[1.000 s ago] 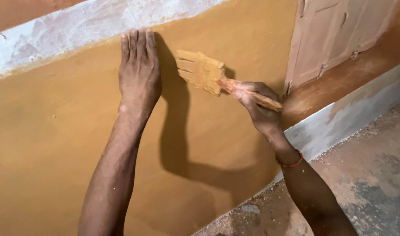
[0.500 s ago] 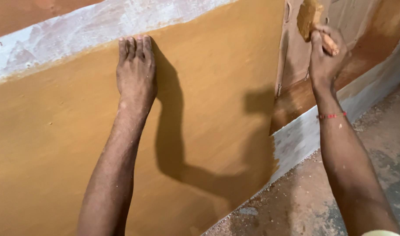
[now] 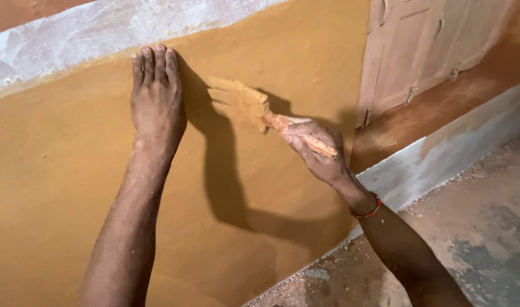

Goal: The person paints a wall with a yellowish-brown paint using a brush. They repeatedly dip the brush into a small container and apply paint in broad strokes, covering the lower section of the wall near the floor.

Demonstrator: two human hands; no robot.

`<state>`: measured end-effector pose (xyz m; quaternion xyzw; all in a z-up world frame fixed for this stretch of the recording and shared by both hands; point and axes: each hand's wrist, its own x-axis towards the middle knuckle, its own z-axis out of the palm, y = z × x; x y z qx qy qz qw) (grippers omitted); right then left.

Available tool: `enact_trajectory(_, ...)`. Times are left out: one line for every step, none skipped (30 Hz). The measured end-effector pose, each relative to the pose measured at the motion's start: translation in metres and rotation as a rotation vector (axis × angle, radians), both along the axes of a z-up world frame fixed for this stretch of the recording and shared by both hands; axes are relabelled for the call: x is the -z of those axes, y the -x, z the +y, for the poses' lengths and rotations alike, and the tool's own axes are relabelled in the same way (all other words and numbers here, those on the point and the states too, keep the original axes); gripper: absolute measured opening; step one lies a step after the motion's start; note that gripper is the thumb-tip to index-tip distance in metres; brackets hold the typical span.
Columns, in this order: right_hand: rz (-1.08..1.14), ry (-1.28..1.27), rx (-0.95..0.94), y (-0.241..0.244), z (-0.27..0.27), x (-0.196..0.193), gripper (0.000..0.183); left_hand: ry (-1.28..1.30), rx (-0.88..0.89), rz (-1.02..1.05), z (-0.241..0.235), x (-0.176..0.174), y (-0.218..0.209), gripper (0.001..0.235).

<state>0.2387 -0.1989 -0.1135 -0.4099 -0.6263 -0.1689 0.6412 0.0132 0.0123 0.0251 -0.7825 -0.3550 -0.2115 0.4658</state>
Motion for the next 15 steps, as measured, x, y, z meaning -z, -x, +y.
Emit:
enact_trajectory(0.046,0.023,-0.077,-0.001,0.0,0.0,0.007,-0.003,-0.004,0.006,0.0,0.001,0.001,0.082)
enact_trajectory(0.057,-0.015,-0.108,-0.007,0.002,-0.002,0.007,-0.006,-0.006,0.011,0.0,0.002,0.001,0.082)
enact_trajectory(0.068,-0.054,-0.14,-0.017,0.007,-0.005,0.006,-0.009,-0.009,0.016,0.001,0.002,0.002,0.082)
enact_trajectory(0.079,-0.091,-0.169,-0.03,0.012,-0.009,0.006,-0.016,0.019,0.001,0.001,0.003,0.003,0.08)
enact_trajectory(0.093,-0.109,-0.172,-0.046,0.015,-0.011,0.006,-0.023,0.047,-0.015,0.002,0.004,0.005,0.079)
enact_trajectory(0.109,-0.13,-0.138,-0.064,0.015,-0.014,0.007,-0.031,0.075,-0.031,0.002,0.004,0.007,0.078)
enact_trajectory(0.119,-0.15,-0.093,-0.083,0.013,-0.015,0.007,-0.035,0.084,-0.034,0.002,0.005,0.008,0.077)
enact_trajectory(0.122,-0.173,-0.025,-0.103,0.008,-0.016,0.007,-0.039,0.092,-0.035,0.002,0.005,0.009,0.076)
enact_trajectory(0.12,-0.199,0.057,-0.121,0.001,-0.015,0.007,-0.043,0.101,-0.037,0.002,0.004,0.009,0.076)
enact_trajectory(0.111,-0.227,0.15,-0.138,-0.007,-0.013,0.007,-0.033,0.09,-0.027,0.003,0.003,0.008,0.077)
enact_trajectory(0.104,-0.248,0.247,-0.152,-0.016,-0.01,0.008,-0.023,0.078,-0.018,0.004,0.001,0.007,0.078)
enact_trajectory(0.103,-0.262,0.325,-0.163,-0.022,-0.008,0.008,-0.009,0.066,-0.009,0.004,0.002,0.007,0.079)
enact_trajectory(0.104,-0.272,0.383,-0.171,-0.026,-0.006,0.008,0.002,0.07,-0.017,0.004,0.002,0.008,0.079)
enact_trajectory(0.112,-0.277,0.42,-0.176,-0.028,-0.004,0.009,0.011,0.078,-0.019,0.003,0.002,0.008,0.08)
enact_trajectory(0.111,-0.277,0.443,-0.177,-0.027,-0.003,0.009,0.019,0.086,-0.02,0.003,0.001,0.008,0.08)
